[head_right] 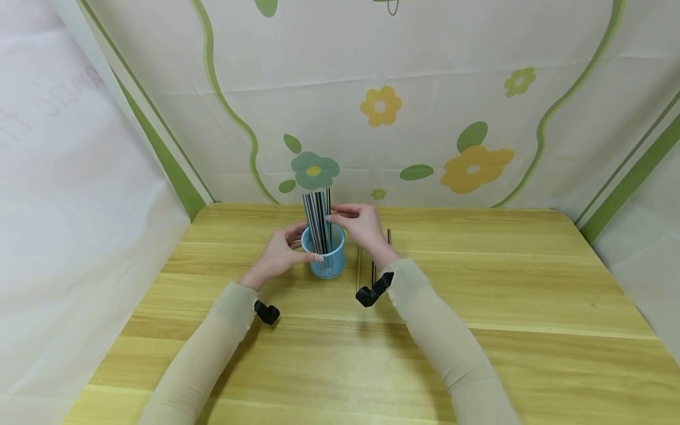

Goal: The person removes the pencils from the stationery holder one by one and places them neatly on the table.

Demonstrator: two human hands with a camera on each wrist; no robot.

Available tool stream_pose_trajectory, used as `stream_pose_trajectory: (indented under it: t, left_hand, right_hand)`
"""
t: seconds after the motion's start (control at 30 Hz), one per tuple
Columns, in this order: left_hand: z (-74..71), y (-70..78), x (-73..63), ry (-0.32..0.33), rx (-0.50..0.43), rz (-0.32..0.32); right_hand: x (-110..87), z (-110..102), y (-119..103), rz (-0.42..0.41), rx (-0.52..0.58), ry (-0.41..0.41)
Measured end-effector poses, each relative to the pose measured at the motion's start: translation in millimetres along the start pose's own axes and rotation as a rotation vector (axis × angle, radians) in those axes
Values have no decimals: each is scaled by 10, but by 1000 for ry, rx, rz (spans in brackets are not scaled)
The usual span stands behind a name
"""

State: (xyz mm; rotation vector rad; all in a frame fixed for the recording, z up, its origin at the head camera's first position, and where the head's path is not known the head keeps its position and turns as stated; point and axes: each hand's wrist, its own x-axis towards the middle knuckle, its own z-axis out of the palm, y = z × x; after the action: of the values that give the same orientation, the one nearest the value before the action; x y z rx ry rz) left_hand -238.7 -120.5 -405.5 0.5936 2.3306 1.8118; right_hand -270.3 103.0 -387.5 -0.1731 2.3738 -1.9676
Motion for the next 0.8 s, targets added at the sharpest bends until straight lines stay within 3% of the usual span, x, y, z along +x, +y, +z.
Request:
stream_pose_trajectory:
  t: [0.8]
  left_hand:
    - [4, 4, -5, 1, 7, 8]
  right_hand:
    - [27, 85, 37, -33, -17, 45]
